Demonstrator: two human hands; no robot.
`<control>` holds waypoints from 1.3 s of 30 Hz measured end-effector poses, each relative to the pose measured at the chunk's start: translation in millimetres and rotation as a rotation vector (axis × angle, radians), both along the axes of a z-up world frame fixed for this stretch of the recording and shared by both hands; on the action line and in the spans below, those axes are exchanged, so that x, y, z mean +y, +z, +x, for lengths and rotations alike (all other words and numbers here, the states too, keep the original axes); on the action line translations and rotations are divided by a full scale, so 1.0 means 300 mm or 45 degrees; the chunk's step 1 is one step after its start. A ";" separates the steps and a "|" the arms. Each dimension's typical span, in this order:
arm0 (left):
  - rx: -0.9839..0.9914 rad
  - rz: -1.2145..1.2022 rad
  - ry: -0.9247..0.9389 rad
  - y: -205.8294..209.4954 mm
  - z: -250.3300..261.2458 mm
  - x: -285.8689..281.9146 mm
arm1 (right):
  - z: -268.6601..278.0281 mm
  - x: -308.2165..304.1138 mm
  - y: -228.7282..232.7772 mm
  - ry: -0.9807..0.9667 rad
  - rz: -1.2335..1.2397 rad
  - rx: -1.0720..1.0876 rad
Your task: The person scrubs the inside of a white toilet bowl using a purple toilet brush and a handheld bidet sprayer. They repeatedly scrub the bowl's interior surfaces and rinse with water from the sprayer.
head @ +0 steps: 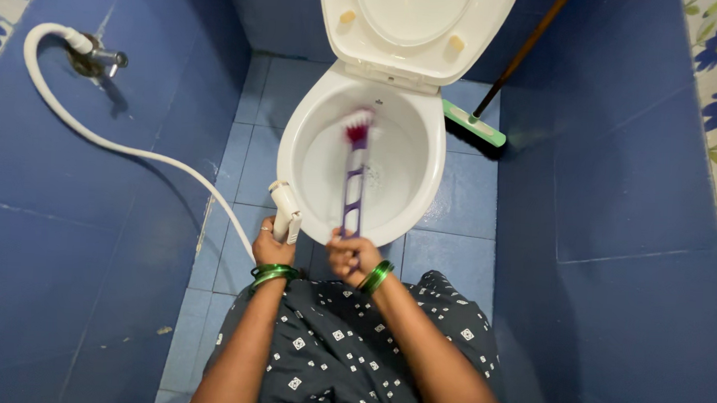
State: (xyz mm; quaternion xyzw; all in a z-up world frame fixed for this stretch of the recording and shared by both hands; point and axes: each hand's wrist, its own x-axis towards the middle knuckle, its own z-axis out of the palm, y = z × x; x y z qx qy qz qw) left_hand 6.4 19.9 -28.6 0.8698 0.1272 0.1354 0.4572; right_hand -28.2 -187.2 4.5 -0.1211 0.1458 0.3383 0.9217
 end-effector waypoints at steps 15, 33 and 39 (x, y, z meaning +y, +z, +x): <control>-0.052 -0.054 -0.023 0.008 -0.004 -0.003 | 0.013 0.004 0.011 0.004 0.024 -0.009; -0.071 -0.007 -0.041 -0.003 0.004 -0.011 | -0.108 0.133 0.005 0.251 -0.278 0.001; -0.142 0.053 -0.085 -0.008 -0.005 0.007 | 0.114 -0.107 -0.177 -0.053 -0.106 0.005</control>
